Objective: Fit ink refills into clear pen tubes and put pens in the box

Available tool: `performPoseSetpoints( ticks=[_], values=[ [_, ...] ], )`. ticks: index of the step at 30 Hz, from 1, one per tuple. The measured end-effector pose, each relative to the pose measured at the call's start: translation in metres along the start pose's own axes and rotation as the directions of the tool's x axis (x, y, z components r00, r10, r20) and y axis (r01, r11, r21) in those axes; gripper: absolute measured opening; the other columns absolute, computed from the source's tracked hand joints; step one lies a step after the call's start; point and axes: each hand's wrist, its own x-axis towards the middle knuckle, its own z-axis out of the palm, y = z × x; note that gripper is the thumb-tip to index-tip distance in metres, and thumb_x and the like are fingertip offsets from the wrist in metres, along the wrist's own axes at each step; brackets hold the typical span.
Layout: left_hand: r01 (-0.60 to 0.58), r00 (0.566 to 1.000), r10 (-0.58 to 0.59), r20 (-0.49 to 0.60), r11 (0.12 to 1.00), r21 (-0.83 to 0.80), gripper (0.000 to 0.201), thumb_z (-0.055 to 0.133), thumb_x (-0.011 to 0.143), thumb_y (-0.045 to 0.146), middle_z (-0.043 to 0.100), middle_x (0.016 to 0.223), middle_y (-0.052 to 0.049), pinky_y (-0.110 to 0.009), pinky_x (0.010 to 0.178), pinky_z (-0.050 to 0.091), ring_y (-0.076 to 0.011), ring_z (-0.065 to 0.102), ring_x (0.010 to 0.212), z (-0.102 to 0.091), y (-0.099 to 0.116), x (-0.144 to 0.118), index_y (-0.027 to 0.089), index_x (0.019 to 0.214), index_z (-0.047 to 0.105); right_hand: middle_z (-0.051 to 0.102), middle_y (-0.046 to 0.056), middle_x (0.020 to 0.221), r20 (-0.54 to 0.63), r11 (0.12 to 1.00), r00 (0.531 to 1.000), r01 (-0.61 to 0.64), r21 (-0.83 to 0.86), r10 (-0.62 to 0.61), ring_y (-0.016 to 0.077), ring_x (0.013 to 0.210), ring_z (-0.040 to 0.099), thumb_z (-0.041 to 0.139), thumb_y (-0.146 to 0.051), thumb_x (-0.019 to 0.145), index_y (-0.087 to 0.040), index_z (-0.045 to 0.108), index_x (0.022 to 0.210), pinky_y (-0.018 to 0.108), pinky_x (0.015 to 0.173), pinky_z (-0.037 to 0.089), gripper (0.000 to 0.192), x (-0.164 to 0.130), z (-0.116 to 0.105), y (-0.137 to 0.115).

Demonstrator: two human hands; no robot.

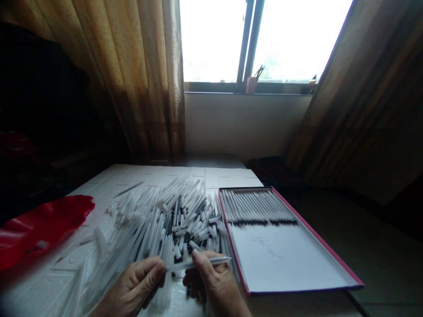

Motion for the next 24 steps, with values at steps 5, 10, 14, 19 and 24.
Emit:
performPoseSetpoints(
  ticks=[5,10,14,19,24],
  values=[
    [-0.425,0.866,0.5,0.02,0.714,0.557,0.053,0.027,0.107,0.047,0.056,0.059,0.002,-0.02,0.048,0.037,-0.0113,0.055,0.051,-0.007,0.005,-0.006,0.019,0.071,0.055,0.056,-0.001,0.041,-0.025,0.99,0.993,-0.113,0.083,0.116,0.006,0.032,0.042,0.073,-0.068,0.07,-0.016,0.055,0.053,0.016,0.035,0.024,0.058,0.004,-0.001,0.007],
    [-0.51,0.698,0.699,0.156,0.332,0.793,0.042,0.032,0.108,0.031,0.063,0.06,0.0,-0.024,0.048,0.039,-0.0148,0.059,0.05,-0.006,0.006,-0.01,0.019,0.079,0.061,0.053,-0.003,0.038,-0.018,0.977,0.983,-0.18,0.112,0.183,0.0051,0.031,0.04,0.072,-0.07,0.068,-0.017,0.053,0.053,0.016,0.034,0.023,0.059,0.006,-0.002,0.007],
    [-0.445,0.821,0.566,0.071,0.557,0.701,0.044,0.032,0.107,0.042,0.066,0.065,0.0,-0.021,0.051,0.043,-0.015,0.065,0.056,-0.005,0.005,-0.008,0.02,0.08,0.059,0.053,-0.003,0.041,-0.003,0.999,0.999,-0.042,0.002,0.042,0.0049,0.033,0.039,0.068,-0.07,0.074,-0.017,0.052,0.053,0.016,0.035,0.024,0.059,0.003,-0.003,-0.003],
    [-0.399,0.903,0.426,0.057,0.783,0.476,0.041,0.034,0.103,0.046,0.067,0.069,0.0,-0.018,0.054,0.044,-0.0142,0.065,0.059,-0.003,-0.001,-0.002,0.021,0.086,0.061,0.055,-0.001,0.046,0.057,0.993,0.998,0.037,-0.111,-0.031,0.0066,0.037,0.043,0.062,-0.075,0.077,-0.017,0.055,0.055,0.018,0.038,0.03,0.062,0.003,-0.005,-0.004],
    [-0.267,0.963,0.255,0.083,0.882,0.388,0.039,0.037,0.102,0.037,0.061,0.06,0.003,-0.016,0.052,0.039,-0.0109,0.06,0.054,0.0,-0.001,-0.005,0.021,0.071,0.054,0.056,-0.003,0.047,0.111,0.999,0.994,0.028,-0.042,-0.023,0.006,0.034,0.041,0.068,-0.076,0.069,-0.015,0.063,0.074,0.017,0.036,0.027,0.061,0.009,-0.003,0.012]
  ],
)
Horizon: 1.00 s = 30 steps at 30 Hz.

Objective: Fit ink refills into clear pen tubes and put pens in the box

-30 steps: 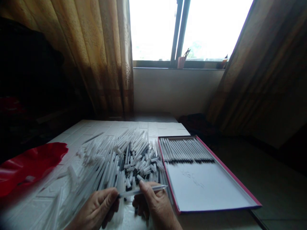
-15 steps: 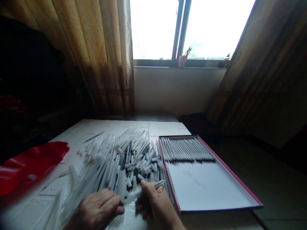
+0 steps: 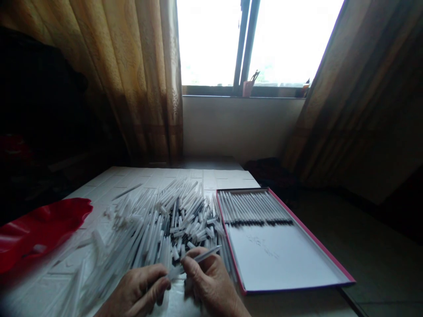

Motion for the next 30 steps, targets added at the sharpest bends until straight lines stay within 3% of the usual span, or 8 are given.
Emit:
performPoseSetpoints(
  ticks=[4,7,11,13,15,18,23,30],
  values=[
    [-0.031,0.998,0.029,0.058,0.999,0.032,0.035,0.041,0.099,0.037,0.06,0.06,0.003,-0.017,0.05,0.037,-0.0115,0.059,0.053,0.006,0.0,-0.003,0.022,0.068,0.049,0.068,0.002,0.069,-0.018,0.995,0.999,0.047,0.089,-0.045,0.0077,0.045,0.05,0.074,-0.068,0.071,-0.017,0.065,0.081,0.019,0.042,0.035,0.054,-0.002,0.002,0.004],
    [-0.064,0.996,0.059,0.073,0.995,0.074,0.029,0.046,0.096,0.032,0.06,0.058,0.004,-0.017,0.048,0.036,-0.0111,0.06,0.051,0.009,-0.001,-0.004,0.022,0.069,0.05,0.068,0.002,0.067,-0.057,0.991,0.995,0.083,0.105,-0.078,0.0084,0.049,0.051,0.073,-0.066,0.074,-0.017,0.062,0.074,0.02,0.048,0.04,0.05,-0.006,0.0,-0.006],
    [-0.116,0.993,0.115,0.014,0.985,0.129,0.027,0.045,0.097,0.026,0.063,0.059,0.004,-0.017,0.051,0.04,-0.0115,0.061,0.051,0.002,-0.002,-0.003,0.023,0.072,0.055,0.061,-0.003,0.06,-0.183,0.976,0.977,0.138,0.168,-0.107,0.01,0.055,0.054,0.072,-0.063,0.078,-0.018,0.062,0.079,0.02,0.055,0.044,0.046,-0.008,-0.007,-0.023],
    [-0.096,0.993,0.107,-0.058,0.982,0.164,0.027,0.045,0.097,0.026,0.065,0.061,0.003,-0.018,0.052,0.041,-0.0123,0.062,0.052,-0.004,-0.004,-0.001,0.023,0.073,0.057,0.05,-0.008,0.05,-0.218,0.965,0.972,0.136,0.223,-0.087,0.0083,0.046,0.048,0.072,-0.066,0.076,-0.02,0.06,0.081,0.018,0.047,0.039,0.048,-0.007,-0.009,-0.027],
    [-0.059,0.982,0.093,-0.167,0.979,0.196,0.022,0.046,0.097,0.023,0.069,0.068,0.002,-0.018,0.056,0.046,-0.0131,0.066,0.058,-0.012,-0.007,0.001,0.023,0.08,0.06,0.038,-0.012,0.045,-0.204,0.966,0.978,0.102,0.237,-0.053,0.005,0.037,0.032,0.072,-0.069,0.074,-0.02,0.058,0.081,0.016,0.038,0.027,0.051,-0.006,-0.01,-0.028],
    [-0.044,0.962,0.116,-0.246,0.959,0.279,0.016,0.051,0.094,0.016,0.074,0.087,-0.001,-0.023,0.073,0.053,-0.0167,0.071,0.079,-0.02,-0.008,0.004,0.022,0.096,0.065,0.031,-0.014,0.045,-0.178,0.973,0.984,0.064,0.221,-0.024,0.0031,0.037,0.017,0.066,-0.075,0.073,-0.02,0.057,0.087,0.015,0.036,0.017,0.058,-0.007,-0.008,-0.028],
    [-0.03,0.998,0.053,-0.022,0.813,0.582,0.028,0.063,0.085,0.003,0.071,0.108,-0.005,-0.039,0.084,0.054,-0.0256,0.067,0.101,-0.022,0.007,0.023,0.024,0.102,0.07,0.034,-0.013,0.045,-0.217,0.977,0.976,0.079,0.199,-0.034,0.0043,0.039,0.019,0.055,-0.077,0.08,-0.019,0.056,0.09,0.015,0.037,0.017,0.059,-0.009,-0.006,-0.032],
    [-0.128,0.99,0.065,0.123,0.777,0.616,0.017,0.063,0.089,0.007,0.071,0.09,-0.006,-0.04,0.083,0.05,-0.0264,0.064,0.091,-0.016,0.008,0.054,0.018,0.08,0.071,0.04,-0.011,0.05,-0.162,0.985,0.986,0.061,0.161,-0.034,0.0045,0.041,0.027,0.063,-0.071,0.078,-0.019,0.056,0.085,0.014,0.038,0.02,0.053,-0.005,-0.007,-0.028]
  ],
)
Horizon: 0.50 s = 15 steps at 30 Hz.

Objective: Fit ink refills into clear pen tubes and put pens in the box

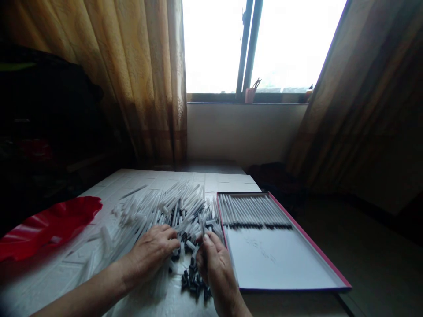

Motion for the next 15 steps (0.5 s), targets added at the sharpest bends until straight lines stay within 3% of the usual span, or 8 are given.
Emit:
performPoseSetpoints(
  ticks=[5,9,12,15],
  values=[
    [0.033,0.999,-0.035,-0.01,0.982,-0.186,0.018,0.06,0.087,0.006,0.068,0.081,-0.004,-0.039,0.085,0.047,-0.0242,0.062,0.086,0.0,-0.008,0.004,0.018,0.076,0.067,0.044,-0.01,0.05,0.045,1.0,0.999,0.003,0.003,-0.003,0.0036,0.039,0.027,0.068,-0.072,0.074,-0.018,0.059,0.087,0.015,0.037,0.019,0.057,0.004,-0.002,0.007],
    [0.12,0.984,-0.168,-0.063,0.875,-0.468,0.011,0.065,0.081,0.012,0.07,0.088,-0.004,-0.039,0.088,0.046,-0.0243,0.063,0.09,-0.003,-0.015,0.0,0.021,0.088,0.068,0.042,-0.01,0.049,0.077,1.0,0.997,0.012,0.009,-0.012,0.0038,0.038,0.026,0.066,-0.072,0.075,-0.017,0.06,0.087,0.016,0.037,0.018,0.056,0.004,-0.004,0.006],
    [0.2,0.942,-0.334,-0.047,0.666,-0.718,0.018,0.059,0.09,0.031,0.07,0.094,-0.006,-0.033,0.073,0.051,-0.0219,0.067,0.083,-0.001,-0.016,-0.01,0.02,0.103,0.064,0.044,-0.009,0.049,0.119,0.998,0.993,0.031,-0.05,-0.024,0.0047,0.039,0.029,0.063,-0.072,0.078,-0.017,0.061,0.087,0.017,0.038,0.02,0.056,0.002,-0.002,0.01],
    [0.257,0.878,-0.475,0.066,0.352,-0.9,0.035,0.051,0.094,0.053,0.07,0.095,-0.007,-0.023,0.053,0.049,-0.0174,0.07,0.071,0.008,-0.01,-0.022,0.02,0.103,0.056,0.046,-0.007,0.046,0.231,0.98,0.973,0.038,-0.195,0.008,0.0061,0.037,0.031,0.056,-0.08,0.076,-0.017,0.06,0.08,0.019,0.037,0.021,0.063,0.0,0.004,0.017]
  ],
)
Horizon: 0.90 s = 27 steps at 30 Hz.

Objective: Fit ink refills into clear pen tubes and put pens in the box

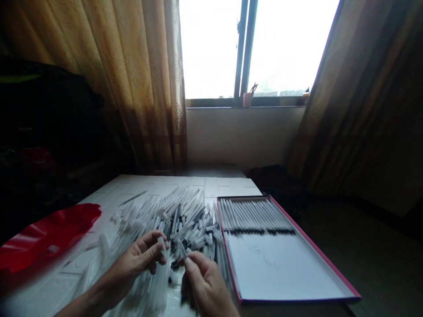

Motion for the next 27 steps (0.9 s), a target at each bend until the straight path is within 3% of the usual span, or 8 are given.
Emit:
performPoseSetpoints(
  ticks=[5,9,17,27],
  values=[
    [0.177,0.974,-0.216,-0.067,0.913,-0.367,0.067,0.066,0.068,0.079,0.072,0.088,-0.005,-0.015,0.039,0.04,-0.0094,0.063,0.051,0.011,-0.013,-0.011,0.02,0.096,0.051,0.053,-0.001,0.053,0.168,0.975,0.986,0.016,-0.223,0.023,0.0126,0.048,0.049,0.046,-0.084,0.077,-0.017,0.06,0.076,0.021,0.045,0.033,0.069,-0.001,0.012,0.007],
    [0.201,0.959,-0.273,-0.077,0.845,-0.495,0.07,0.077,0.057,0.076,0.072,0.08,-0.002,-0.015,0.034,0.036,-0.0073,0.058,0.042,0.014,-0.014,-0.012,0.019,0.092,0.055,0.054,0.001,0.059,0.192,0.96,0.981,0.041,-0.278,0.014,0.0151,0.054,0.052,0.042,-0.08,0.082,-0.015,0.066,0.083,0.024,0.05,0.036,0.07,-0.002,0.011,0.013],
    [0.229,0.95,-0.309,-0.045,0.787,-0.573,0.073,0.084,0.05,0.072,0.074,0.073,-0.001,-0.013,0.031,0.035,-0.0064,0.058,0.037,0.018,-0.008,-0.018,0.017,0.09,0.058,0.044,-0.003,0.054,0.205,0.956,0.978,0.018,-0.291,0.044,0.0107,0.048,0.038,0.044,-0.079,0.083,-0.014,0.073,0.088,0.022,0.048,0.033,0.072,-0.003,0.013,0.017],
    [0.219,0.963,-0.27,-0.022,0.821,-0.527,0.064,0.081,0.057,0.071,0.072,0.073,-0.001,-0.014,0.032,0.036,-0.009,0.059,0.04,0.02,-0.008,-0.021,0.02,0.086,0.056,0.05,-0.001,0.051,0.224,0.955,0.975,0.06,-0.291,0.007,0.0104,0.043,0.042,0.036,-0.082,0.084,-0.014,0.074,0.092,0.021,0.046,0.036,0.078,-0.002,0.012,0.029]
  ],
)
